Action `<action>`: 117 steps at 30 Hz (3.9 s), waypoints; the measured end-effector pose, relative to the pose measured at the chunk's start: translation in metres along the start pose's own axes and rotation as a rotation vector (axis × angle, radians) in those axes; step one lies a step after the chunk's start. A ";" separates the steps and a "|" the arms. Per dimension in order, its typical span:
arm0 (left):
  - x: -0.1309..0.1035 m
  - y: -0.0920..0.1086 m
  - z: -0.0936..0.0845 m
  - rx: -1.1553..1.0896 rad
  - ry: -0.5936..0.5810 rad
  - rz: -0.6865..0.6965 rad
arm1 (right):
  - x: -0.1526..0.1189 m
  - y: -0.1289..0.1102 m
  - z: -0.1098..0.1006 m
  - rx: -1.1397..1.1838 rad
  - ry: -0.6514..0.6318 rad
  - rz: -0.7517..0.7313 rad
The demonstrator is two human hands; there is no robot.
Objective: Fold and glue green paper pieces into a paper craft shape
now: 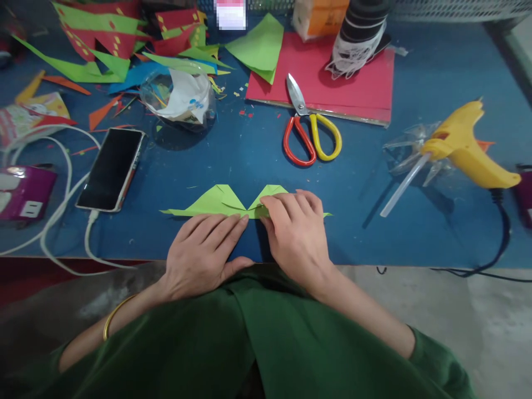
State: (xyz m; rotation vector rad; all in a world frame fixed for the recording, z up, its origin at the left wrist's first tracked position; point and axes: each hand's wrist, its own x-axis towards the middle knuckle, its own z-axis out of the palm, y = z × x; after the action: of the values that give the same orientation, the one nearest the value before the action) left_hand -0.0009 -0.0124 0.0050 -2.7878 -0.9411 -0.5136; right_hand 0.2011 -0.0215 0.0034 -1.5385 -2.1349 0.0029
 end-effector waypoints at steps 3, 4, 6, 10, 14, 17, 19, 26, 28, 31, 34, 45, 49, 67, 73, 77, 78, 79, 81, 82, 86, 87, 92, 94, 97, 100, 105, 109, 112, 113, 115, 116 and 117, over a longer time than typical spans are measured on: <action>-0.003 0.001 0.001 0.001 0.035 -0.031 | -0.007 -0.004 -0.004 0.012 0.027 -0.096; -0.004 0.001 0.001 -0.005 0.044 -0.041 | -0.010 -0.005 -0.004 0.012 0.017 -0.136; -0.006 0.001 0.001 -0.025 0.056 -0.053 | -0.013 -0.007 -0.005 0.003 -0.022 -0.213; -0.008 0.000 0.002 -0.052 0.055 -0.048 | -0.015 -0.007 -0.003 -0.029 -0.110 -0.335; -0.008 0.000 0.003 -0.036 0.090 -0.035 | -0.015 -0.007 -0.002 -0.085 -0.170 -0.390; -0.008 0.000 0.003 -0.039 0.097 -0.028 | -0.016 -0.008 -0.002 -0.113 -0.188 -0.412; -0.008 -0.001 0.003 -0.040 0.095 -0.028 | -0.016 -0.007 -0.002 -0.079 -0.198 -0.383; -0.010 0.000 0.005 -0.035 0.106 -0.034 | -0.020 -0.001 -0.009 0.149 -0.103 -0.174; -0.011 0.000 0.006 -0.042 0.093 -0.032 | -0.021 -0.002 -0.009 0.107 -0.144 -0.210; -0.012 0.000 0.007 -0.044 0.084 -0.029 | -0.020 -0.007 -0.006 0.028 -0.222 -0.290; -0.012 0.001 0.008 -0.045 0.092 -0.031 | -0.019 -0.010 -0.005 -0.036 -0.244 -0.344; -0.011 0.001 0.008 -0.034 0.111 -0.042 | -0.026 -0.007 -0.006 0.001 -0.218 -0.293; -0.009 0.002 0.005 -0.028 0.091 -0.037 | -0.025 -0.009 -0.006 -0.026 -0.213 -0.306; -0.007 0.011 0.004 0.035 -0.032 -0.042 | -0.040 0.000 -0.010 -0.057 -0.126 -0.197; -0.006 0.013 0.006 0.007 0.007 -0.057 | -0.055 0.017 -0.024 -0.143 -0.042 -0.117; -0.004 0.012 0.005 -0.011 0.041 -0.052 | -0.063 0.027 -0.033 -0.226 -0.046 -0.051; -0.003 0.013 0.005 -0.015 0.043 -0.053 | -0.065 0.028 -0.034 -0.234 -0.050 -0.045; -0.002 0.013 0.005 -0.021 0.042 -0.056 | -0.066 0.029 -0.035 -0.238 -0.054 -0.044; -0.001 0.015 0.006 -0.032 0.034 -0.066 | -0.067 0.028 -0.034 -0.239 -0.054 -0.048; 0.000 0.017 0.006 -0.036 0.030 -0.066 | -0.068 0.027 -0.033 -0.241 -0.052 -0.051; 0.003 0.019 0.006 -0.041 0.011 -0.053 | -0.068 0.027 -0.031 -0.257 -0.049 -0.058; 0.003 0.019 0.005 -0.041 0.003 -0.055 | -0.068 0.027 -0.031 -0.264 -0.048 -0.061; 0.003 0.019 0.002 -0.029 -0.025 -0.053 | -0.055 0.030 -0.035 -0.312 0.003 -0.100; 0.002 0.021 0.002 -0.012 -0.034 -0.053 | -0.046 0.026 -0.034 -0.302 0.008 -0.131; 0.001 0.025 0.004 0.010 -0.047 -0.070 | -0.036 0.012 -0.025 -0.213 -0.052 -0.227; -0.001 0.026 0.004 0.011 -0.069 -0.088 | -0.034 0.000 -0.011 -0.125 -0.106 -0.302; -0.022 0.008 -0.002 0.065 -0.064 -0.188 | -0.040 -0.004 0.000 -0.081 -0.125 -0.261; -0.049 -0.013 -0.011 0.159 -0.054 -0.299 | -0.040 -0.004 -0.001 -0.077 -0.143 -0.229; -0.061 -0.022 -0.016 0.173 -0.047 -0.352 | -0.038 -0.004 -0.003 -0.075 -0.155 -0.231; -0.061 -0.023 -0.017 0.171 -0.031 -0.361 | -0.038 -0.004 -0.004 -0.071 -0.154 -0.242; -0.056 -0.024 -0.017 0.175 0.035 -0.363 | -0.037 -0.002 -0.007 -0.064 -0.140 -0.260; -0.050 -0.023 -0.017 0.181 0.084 -0.356 | -0.036 0.000 -0.010 -0.067 -0.123 -0.257; -0.042 -0.020 -0.017 0.183 0.132 -0.339 | -0.036 0.003 -0.013 -0.078 -0.095 -0.241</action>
State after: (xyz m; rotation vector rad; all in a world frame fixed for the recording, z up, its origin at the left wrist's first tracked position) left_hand -0.0490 -0.0240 0.0058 -2.4113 -1.3624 -0.6116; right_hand 0.2172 -0.0563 -0.0009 -1.3376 -2.4094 -0.0929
